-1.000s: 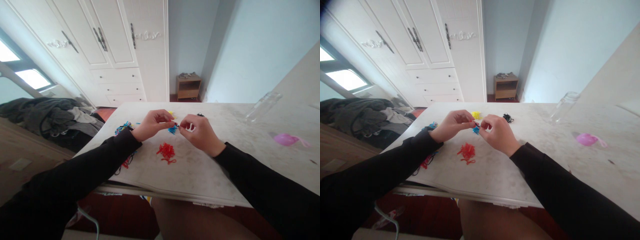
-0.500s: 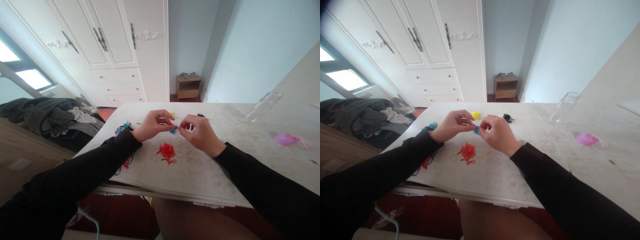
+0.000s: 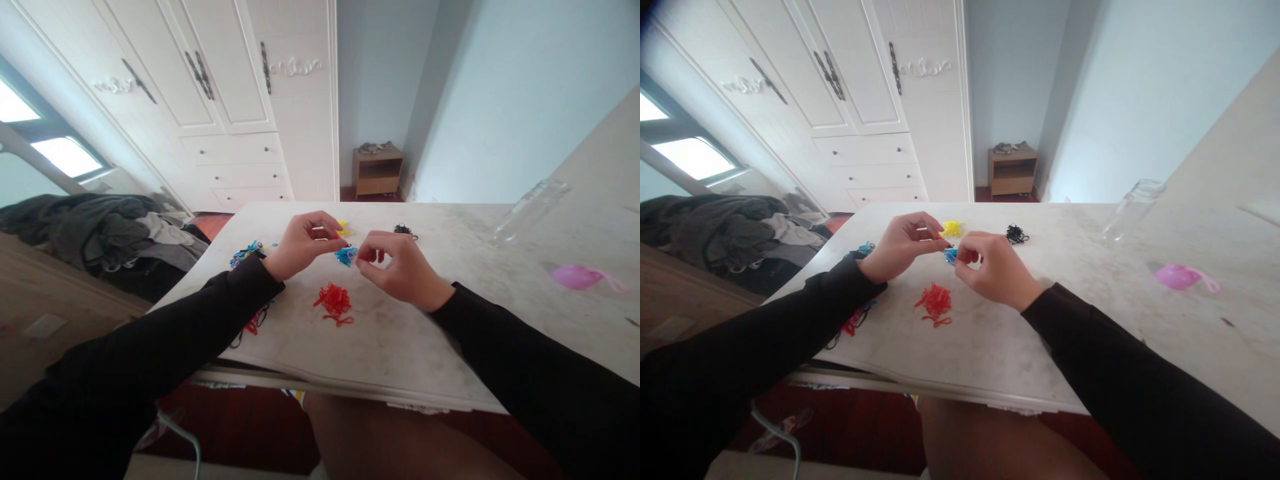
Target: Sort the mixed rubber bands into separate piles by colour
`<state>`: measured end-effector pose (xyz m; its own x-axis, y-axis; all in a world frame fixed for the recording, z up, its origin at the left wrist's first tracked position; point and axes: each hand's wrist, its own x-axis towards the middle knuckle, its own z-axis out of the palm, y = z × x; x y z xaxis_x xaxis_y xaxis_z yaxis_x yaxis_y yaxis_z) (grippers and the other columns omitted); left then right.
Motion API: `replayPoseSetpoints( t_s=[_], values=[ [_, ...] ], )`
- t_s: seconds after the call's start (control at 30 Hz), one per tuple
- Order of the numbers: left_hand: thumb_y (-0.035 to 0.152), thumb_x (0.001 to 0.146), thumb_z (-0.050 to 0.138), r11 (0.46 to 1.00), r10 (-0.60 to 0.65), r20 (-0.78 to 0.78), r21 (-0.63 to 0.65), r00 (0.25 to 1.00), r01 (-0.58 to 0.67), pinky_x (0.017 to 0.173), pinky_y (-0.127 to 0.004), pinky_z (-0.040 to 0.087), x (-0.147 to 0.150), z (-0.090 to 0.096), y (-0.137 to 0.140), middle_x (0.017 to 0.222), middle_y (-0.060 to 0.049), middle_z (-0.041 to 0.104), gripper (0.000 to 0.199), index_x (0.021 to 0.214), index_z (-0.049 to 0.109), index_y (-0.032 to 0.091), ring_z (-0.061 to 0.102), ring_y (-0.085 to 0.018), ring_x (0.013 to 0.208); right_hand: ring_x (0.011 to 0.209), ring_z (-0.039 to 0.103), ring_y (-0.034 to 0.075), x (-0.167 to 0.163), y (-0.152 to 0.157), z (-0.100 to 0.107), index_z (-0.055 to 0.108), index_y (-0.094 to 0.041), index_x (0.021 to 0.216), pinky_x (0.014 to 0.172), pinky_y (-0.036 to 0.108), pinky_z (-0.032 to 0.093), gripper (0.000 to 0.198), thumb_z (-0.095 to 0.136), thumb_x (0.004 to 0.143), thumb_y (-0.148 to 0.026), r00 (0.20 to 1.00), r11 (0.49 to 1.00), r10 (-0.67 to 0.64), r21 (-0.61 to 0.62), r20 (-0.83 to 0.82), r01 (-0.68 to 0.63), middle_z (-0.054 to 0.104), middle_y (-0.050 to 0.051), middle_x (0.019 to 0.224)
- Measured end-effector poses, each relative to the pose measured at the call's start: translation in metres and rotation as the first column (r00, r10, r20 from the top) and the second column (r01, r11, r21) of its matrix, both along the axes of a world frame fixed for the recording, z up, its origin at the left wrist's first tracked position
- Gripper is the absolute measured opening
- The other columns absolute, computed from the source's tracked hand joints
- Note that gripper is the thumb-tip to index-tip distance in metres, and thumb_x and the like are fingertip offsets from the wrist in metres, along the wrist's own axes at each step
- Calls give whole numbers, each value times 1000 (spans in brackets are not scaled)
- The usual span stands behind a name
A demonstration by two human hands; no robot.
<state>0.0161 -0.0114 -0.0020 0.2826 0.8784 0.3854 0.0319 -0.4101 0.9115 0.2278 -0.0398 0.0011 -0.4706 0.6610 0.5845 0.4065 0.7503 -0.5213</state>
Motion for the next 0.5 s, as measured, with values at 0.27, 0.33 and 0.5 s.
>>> replayPoseSetpoints(
  t_s=[0.27,0.33,0.5],
  values=[
    [21,69,87,1000,-3,-30,-7,1000,3,69,-28,58,0,-1,0,78,0,67,26,80,65,14,68,-12,72,69,56,12,-1,-3,-5,64,-16,70,66,26,43,13,64,79,-7,954,959,282,-33,100,-280,62,1,73],
    [21,69,87,1000,-4,-35,-11,999,4,70,-28,58,0,0,0,78,0,67,26,80,65,14,68,-12,72,70,56,13,-1,-3,-5,66,-16,71,66,27,43,12,64,80,-7,944,952,305,-51,123,-301,63,1,74],
    [21,69,88,999,-24,-33,-26,999,23,71,-28,59,1,1,-1,75,2,65,27,82,66,14,67,-11,70,71,58,14,0,-4,-4,69,-17,74,68,29,44,11,66,82,-10,931,942,330,-116,157,-314,67,3,79]
  ],
)
